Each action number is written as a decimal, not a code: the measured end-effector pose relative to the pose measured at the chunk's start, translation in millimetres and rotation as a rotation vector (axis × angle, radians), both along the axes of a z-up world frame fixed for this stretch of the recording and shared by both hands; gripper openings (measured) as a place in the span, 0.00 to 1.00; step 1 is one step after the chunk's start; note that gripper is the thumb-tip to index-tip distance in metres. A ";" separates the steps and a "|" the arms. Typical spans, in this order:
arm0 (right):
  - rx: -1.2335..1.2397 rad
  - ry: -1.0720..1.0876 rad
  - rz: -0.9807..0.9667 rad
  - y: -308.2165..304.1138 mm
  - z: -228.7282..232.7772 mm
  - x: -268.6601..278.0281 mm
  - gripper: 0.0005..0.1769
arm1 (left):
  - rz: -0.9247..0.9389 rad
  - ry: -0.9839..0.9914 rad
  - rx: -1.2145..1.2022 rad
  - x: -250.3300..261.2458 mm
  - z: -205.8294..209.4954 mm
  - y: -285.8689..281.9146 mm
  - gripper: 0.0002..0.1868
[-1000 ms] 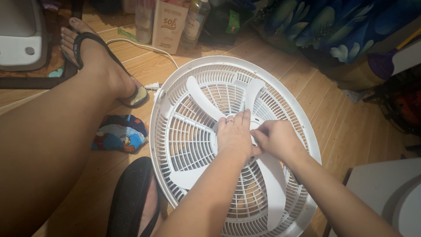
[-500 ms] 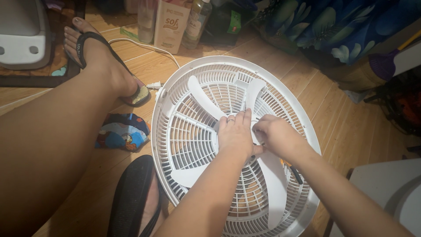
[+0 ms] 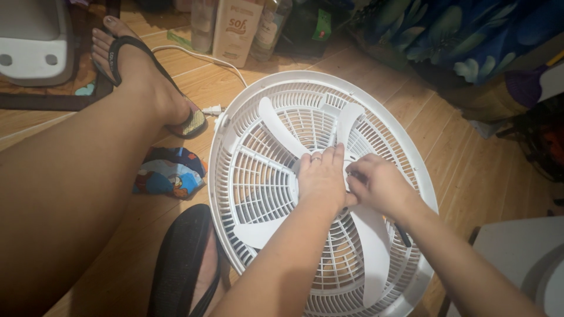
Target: The person sits on the floor and works on the central hub of a white electric fan. They use pliers to adjust a small metal ring or screw at the fan's center, repeatedly tightening and repositioning it while holding the fan blades steady.
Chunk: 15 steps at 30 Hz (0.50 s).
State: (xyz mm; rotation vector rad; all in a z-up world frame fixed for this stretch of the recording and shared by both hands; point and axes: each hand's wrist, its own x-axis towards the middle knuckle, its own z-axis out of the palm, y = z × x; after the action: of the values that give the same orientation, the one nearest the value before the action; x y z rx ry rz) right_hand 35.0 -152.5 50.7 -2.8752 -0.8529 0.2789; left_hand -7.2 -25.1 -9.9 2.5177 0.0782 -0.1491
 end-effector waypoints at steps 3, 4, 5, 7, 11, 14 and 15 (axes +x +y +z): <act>-0.007 -0.013 0.040 -2.8 3.6 6.2 0.11 | -0.012 0.025 -0.008 0.3 2.5 0.3 0.69; 0.036 -0.033 0.068 -3.3 3.3 6.2 0.11 | -0.013 0.023 -0.013 -0.1 3.7 0.4 0.69; 0.080 -0.051 0.100 -3.4 2.6 6.0 0.12 | -0.011 0.023 -0.018 -0.9 4.2 1.0 0.69; 0.064 -0.040 0.049 -3.4 3.0 8.1 0.12 | -0.005 0.019 -0.025 -2.2 4.9 1.3 0.69; 0.071 0.044 -0.068 -2.6 7.3 9.6 0.11 | -0.004 0.003 -0.022 -3.2 5.2 2.1 0.69; 0.078 0.080 -0.123 2.0 10.6 7.8 0.10 | -0.007 0.006 -0.030 -2.0 5.9 2.3 0.69; 0.107 0.107 -0.170 3.7 11.7 6.8 0.11 | -0.008 0.012 -0.032 -2.1 5.6 2.5 0.69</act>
State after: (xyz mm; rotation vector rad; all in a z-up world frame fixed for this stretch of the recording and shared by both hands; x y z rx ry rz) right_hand 41.8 -148.8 62.4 -2.7821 -0.5820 0.3532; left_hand -9.3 -22.6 -4.3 2.4855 0.0701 -0.1681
